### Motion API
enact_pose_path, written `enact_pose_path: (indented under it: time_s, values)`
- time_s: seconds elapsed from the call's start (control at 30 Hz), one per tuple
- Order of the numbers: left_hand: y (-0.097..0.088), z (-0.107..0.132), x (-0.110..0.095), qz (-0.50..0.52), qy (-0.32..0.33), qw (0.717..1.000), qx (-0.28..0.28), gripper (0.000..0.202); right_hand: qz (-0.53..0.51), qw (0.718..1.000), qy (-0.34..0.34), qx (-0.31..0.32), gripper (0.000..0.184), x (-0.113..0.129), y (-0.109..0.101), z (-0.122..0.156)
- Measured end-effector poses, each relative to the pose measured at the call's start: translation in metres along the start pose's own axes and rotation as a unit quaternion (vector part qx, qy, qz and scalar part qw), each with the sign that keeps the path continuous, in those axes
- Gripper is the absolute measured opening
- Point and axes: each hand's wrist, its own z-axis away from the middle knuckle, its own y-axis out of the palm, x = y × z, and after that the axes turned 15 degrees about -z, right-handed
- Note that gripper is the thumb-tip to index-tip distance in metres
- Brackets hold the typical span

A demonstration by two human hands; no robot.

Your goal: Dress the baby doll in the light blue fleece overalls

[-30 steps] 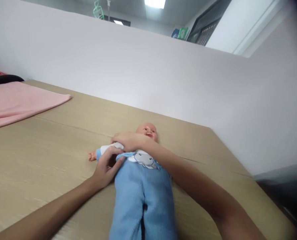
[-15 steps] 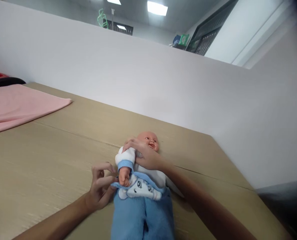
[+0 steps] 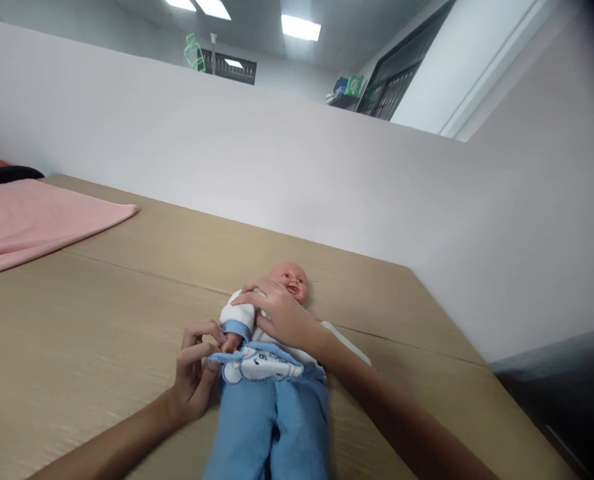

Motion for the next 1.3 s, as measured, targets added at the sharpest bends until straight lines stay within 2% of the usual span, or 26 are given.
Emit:
enact_pose_path:
  time_s: [0.1, 0.17, 0.23, 0.3, 0.37, 0.43, 0.53, 0.67, 0.8, 0.9, 0.93, 1.13, 1.23, 1.3]
  values:
    - [0.002, -0.003, -0.006, 0.044, -0.057, 0.997, 0.010, 0.023, -0.099, 0.995, 0.015, -0.029, 0.036, 0.015, -0.010, 0.014]
    - [0.005, -0.007, -0.009, 0.060, -0.146, 0.987, -0.002, 0.014, -0.161, 0.985, 0.044, -0.036, 0.031, 0.029, -0.014, 0.026]
    - [0.007, -0.013, -0.010, 0.061, -0.246, 0.967, -0.018, 0.009, -0.178, 0.981, 0.071, -0.016, 0.042, 0.042, -0.015, 0.038]
    - [0.008, -0.020, -0.010, 0.052, -0.317, 0.947, -0.025, 0.020, -0.151, 0.985, 0.087, -0.004, 0.051, 0.049, -0.010, 0.049]
    - [0.008, -0.026, -0.007, 0.044, -0.354, 0.934, -0.031, 0.032, -0.113, 0.988, 0.105, -0.030, 0.037, 0.048, -0.002, 0.055]
    - [0.008, -0.029, -0.004, 0.052, -0.389, 0.920, -0.018, 0.037, -0.114, 0.980, 0.136, -0.084, 0.020, 0.038, 0.007, 0.056]
    - [0.008, -0.033, 0.004, 0.092, -0.440, 0.893, 0.017, 0.039, -0.177, 0.957, 0.181, -0.142, 0.034, 0.016, 0.014, 0.054]
    - [0.011, -0.044, 0.022, 0.121, -0.475, 0.870, 0.055, 0.050, -0.232, 0.941, 0.201, -0.143, 0.048, -0.004, 0.015, 0.051]
    - [0.016, -0.054, 0.037, 0.160, -0.526, 0.829, 0.104, 0.065, -0.263, 0.930, 0.221, -0.128, 0.052, -0.004, 0.015, 0.057]
    - [0.018, -0.055, 0.041, 0.152, -0.512, 0.838, 0.110, 0.061, -0.266, 0.926, 0.244, -0.113, 0.073, -0.002, 0.015, 0.064]
    - [0.017, -0.054, 0.042, 0.148, -0.505, 0.843, 0.115, 0.059, -0.264, 0.926, 0.246, -0.114, 0.073, -0.003, 0.016, 0.065]
    - [0.010, -0.063, 0.047, 0.125, -0.481, 0.853, 0.159, 0.048, -0.305, 0.908, 0.240, -0.155, 0.040, -0.020, 0.027, 0.061]
    - [0.015, -0.076, 0.057, 0.132, -0.480, 0.848, 0.183, 0.041, -0.352, 0.896, 0.212, -0.171, 0.042, -0.026, 0.028, 0.057]
    - [0.023, -0.084, 0.065, 0.150, -0.479, 0.841, 0.202, 0.037, -0.389, 0.876, 0.212, -0.193, 0.046, -0.029, 0.028, 0.057]
